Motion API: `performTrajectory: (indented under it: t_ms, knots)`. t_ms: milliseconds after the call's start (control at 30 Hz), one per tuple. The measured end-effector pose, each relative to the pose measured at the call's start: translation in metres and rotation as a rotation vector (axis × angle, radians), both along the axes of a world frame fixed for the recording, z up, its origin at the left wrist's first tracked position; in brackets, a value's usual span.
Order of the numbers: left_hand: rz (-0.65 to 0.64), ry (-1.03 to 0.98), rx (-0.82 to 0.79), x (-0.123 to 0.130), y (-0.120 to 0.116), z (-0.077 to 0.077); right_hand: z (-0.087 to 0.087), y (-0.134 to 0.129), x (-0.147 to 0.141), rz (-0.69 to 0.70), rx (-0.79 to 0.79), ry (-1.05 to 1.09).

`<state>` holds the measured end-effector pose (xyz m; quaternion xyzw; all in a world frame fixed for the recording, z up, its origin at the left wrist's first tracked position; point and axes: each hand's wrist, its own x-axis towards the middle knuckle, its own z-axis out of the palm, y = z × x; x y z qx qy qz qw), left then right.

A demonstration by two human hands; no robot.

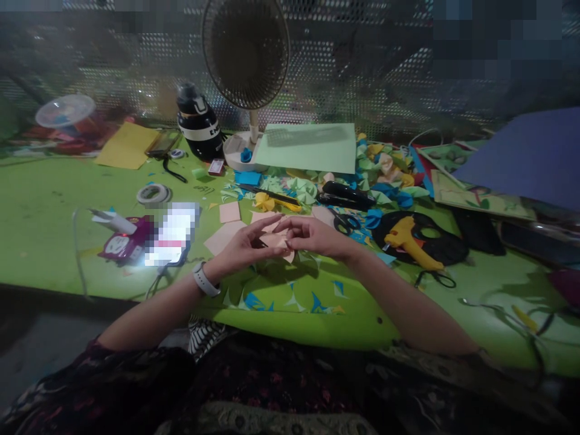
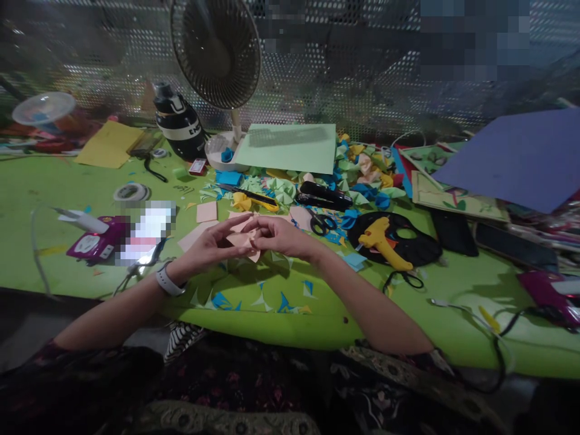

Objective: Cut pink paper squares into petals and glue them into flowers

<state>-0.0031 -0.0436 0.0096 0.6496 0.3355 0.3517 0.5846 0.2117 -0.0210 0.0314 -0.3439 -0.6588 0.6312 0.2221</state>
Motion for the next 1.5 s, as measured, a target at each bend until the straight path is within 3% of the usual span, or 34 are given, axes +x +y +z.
performTrajectory:
  t_ms: [300,400,533,633,700,933,1067,1233,1500]
  knots:
    - [0.033,-0.035,-0.030,-0.001,0.002,0.000,0.006,-0.001,0.004,-0.034,-0.039,0.042]
    - [0.045,-0.058,-0.062,-0.002,0.002,-0.002,0.006,-0.005,0.001,-0.152,0.129,0.003]
    - [0.135,-0.070,-0.034,-0.001,0.001,-0.007,0.003,-0.016,-0.007,-0.339,0.509,-0.226]
    - [0.193,-0.077,-0.017,0.002,0.000,-0.010,0.000,-0.024,-0.015,-0.354,0.696,-0.366]
    - [0.213,-0.089,0.005,0.004,0.000,-0.011,-0.004,-0.028,-0.019,-0.340,0.734,-0.398]
    - [0.303,0.160,0.372,0.002,0.000,-0.013,-0.007,-0.030,-0.022,-0.345,0.568,-0.337]
    - [0.238,0.289,0.564,0.000,-0.001,-0.009,0.000,-0.029,-0.019,-0.390,0.489,-0.227]
    - [0.223,0.277,0.642,0.000,0.000,-0.010,0.005,-0.027,-0.018,-0.394,0.467,-0.193]
    - [0.242,0.261,0.781,0.001,0.001,-0.016,-0.003,-0.023,-0.016,-0.403,0.378,-0.112]
